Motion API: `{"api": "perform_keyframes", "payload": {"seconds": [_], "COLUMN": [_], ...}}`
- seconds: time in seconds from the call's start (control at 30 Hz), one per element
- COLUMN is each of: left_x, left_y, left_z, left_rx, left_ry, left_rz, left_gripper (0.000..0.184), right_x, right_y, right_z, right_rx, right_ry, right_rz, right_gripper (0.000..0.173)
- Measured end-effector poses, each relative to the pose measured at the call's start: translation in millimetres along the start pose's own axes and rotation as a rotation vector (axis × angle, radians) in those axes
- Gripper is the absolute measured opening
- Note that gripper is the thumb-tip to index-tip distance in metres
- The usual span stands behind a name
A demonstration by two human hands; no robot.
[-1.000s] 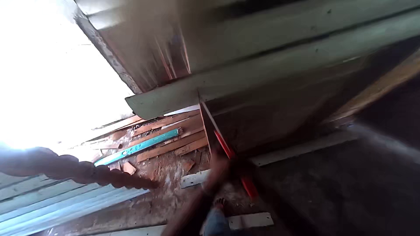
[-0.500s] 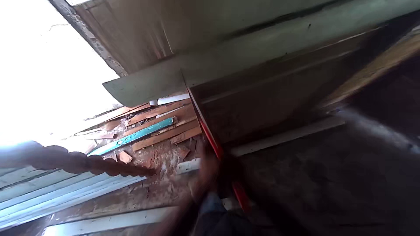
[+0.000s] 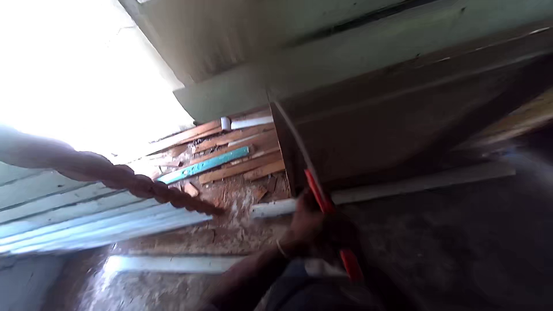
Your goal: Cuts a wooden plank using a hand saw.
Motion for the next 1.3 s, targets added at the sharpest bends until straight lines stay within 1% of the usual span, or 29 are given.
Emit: {"api": "perform_keyframes", "payload": {"seconds": [0.03, 0.07, 0.1, 0.13, 0.17, 0.2, 0.3, 0.37, 0.4, 0.43, 0.5, 0.53, 0.57, 0.6, 0.63, 0.73, 0.8, 0.83, 0.87, 0.9, 0.93, 0.97, 1.0, 1.03, 1.1, 1.13, 1.17, 1.23, 1.3], "left_x": [13.1, 29.7, 46.4, 56.5, 57.9, 50.3, 12.6, -6.5, -8.8, -5.5, 14.9, 28.1, 41.4, 50.4, 50.4, 8.8, -12.6, -13.2, -4.2, 10.7, 25.9, 40.7, 51.5, 56.8, 44.3, 31.1, 19.7, 9.7, 19.9], "left_y": [-47.3, -86.2, -106.8, -110.7, -99.5, -71.4, 48.4, 71.7, 60.2, 27.4, -52.6, -87.7, -111.4, -112.5, -92.1, 19.8, 51.7, 44.4, 13.9, -34.1, -81.9, -118.7, -139.1, -135.0, -43.7, -2.9, 24.3, 21.0, -52.2], "left_z": [12.7, 23.2, 27.8, 34.1, 37.1, 30.3, -4.3, -12.9, -9.5, -0.1, 28.7, 36.9, 42.1, 45.2, 41.9, 18.2, 19.2, 22.5, 28.4, 33.6, 41.6, 48.7, 55.4, 54.5, 15.3, 5.1, -4.7, -2.8, 35.0], "left_rx": [-0.015, -0.023, -0.035, -0.033, -0.040, -0.045, -0.012, 0.022, 0.028, 0.002, -0.046, -0.032, -0.013, 0.007, 0.009, 0.019, 0.124, 0.146, 0.116, 0.035, -0.022, -0.020, 0.000, 0.023, 0.097, 0.048, -0.030, -0.106, -0.092], "left_ry": [-0.067, -0.126, -0.154, -0.178, -0.192, -0.197, -0.081, -0.006, -0.012, -0.053, -0.134, -0.122, -0.117, -0.113, -0.115, -0.093, -0.118, -0.142, -0.151, -0.130, -0.077, -0.026, -0.019, -0.052, -0.171, -0.195, -0.152, -0.068, -0.136], "left_rz": [0.019, 0.022, 0.019, -0.002, -0.011, -0.016, -0.044, -0.047, -0.057, -0.048, 0.040, 0.062, 0.042, 0.024, 0.017, -0.004, 0.028, 0.035, 0.048, 0.065, 0.090, 0.110, 0.115, 0.107, 0.039, 0.013, 0.006, 0.028, 0.065], "left_gripper": [0.034, 0.025, 0.018, 0.020, 0.023, 0.028, 0.049, 0.052, 0.050, 0.046, 0.024, 0.016, 0.014, 0.016, 0.018, 0.035, 0.044, 0.044, 0.043, 0.036, 0.022, 0.011, 0.009, 0.011, 0.026, 0.034, 0.040, 0.042, 0.027], "right_x": [-9.1, -21.2, -37.8, -51.7, -55.7, -48.1, -22.7, -12.9, -9.3, -5.5, -11.2, -24.7, -43.1, -55.5, -56.0, -31.4, -16.7, -13.2, -14.4, -20.1, -34.0, -51.2, -65.6, -68.9, -37.1, -22.8, -13.9, -12.3, -21.8], "right_y": [-37.9, -74.3, -101.1, -114.6, -109.1, -83.4, 39.2, 66.6, 58.1, 29.5, -50.1, -85.3, -106.4, -110.6, -92.3, 29.0, 54.8, 43.5, 11.6, -32.1, -72.4, -101.9, -116.3, -115.8, -53.4, -22.1, -1.7, 6.2, -41.4], "right_z": [-34.7, -63.0, -76.3, -77.6, -68.7, -48.2, 22.6, 39.1, 35.4, 16.1, -35.7, -60.5, -78.1, -78.9, -64.8, -3.4, 25.1, 26.4, 8.9, -23.5, -58.4, -85.1, -101.2, -96.1, -25.8, 0.3, 20.0, 13.9, -45.0], "right_rx": [0.021, 0.042, 0.039, 0.015, -0.005, -0.020, -0.113, -0.121, -0.079, -0.024, 0.019, 0.009, -0.015, -0.026, -0.029, -0.069, -0.109, -0.116, -0.097, -0.049, -0.016, -0.023, -0.041, -0.040, -0.006, 0.046, 0.095, 0.139, 0.140], "right_ry": [0.056, 0.072, 0.019, -0.046, -0.076, -0.059, 0.077, 0.054, 0.033, 0.045, 0.087, 0.032, -0.039, -0.082, -0.087, 0.079, 0.033, -0.015, -0.034, -0.025, -0.019, -0.036, -0.048, -0.053, 0.048, 0.114, 0.084, 0.108, 0.184], "right_rz": [-0.081, -0.193, -0.242, -0.266, -0.239, -0.196, -0.107, -0.060, -0.053, -0.054, -0.166, -0.253, -0.313, -0.337, -0.286, -0.111, -0.074, -0.088, -0.130, -0.195, -0.250, -0.291, -0.319, -0.307, -0.193, -0.142, -0.078, 0.000, -0.057], "right_gripper": [0.019, 0.022, 0.020, 0.023, 0.024, 0.023, 0.020, 0.019, 0.016, 0.012, 0.029, 0.035, 0.039, 0.038, 0.036, 0.021, 0.015, 0.011, 0.011, 0.019, 0.030, 0.039, 0.041, 0.038, 0.025, 0.029, 0.026, 0.020, 0.027]}}
Point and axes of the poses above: each hand's wrist, its own y-axis away from the middle knuckle, its own x-axis out of the back of the hand, z = x × y, the point moved 6 cm from there along -y, towards the middle knuckle, and after that the axes turned 13 degrees about -x, right-handed, at the moved point
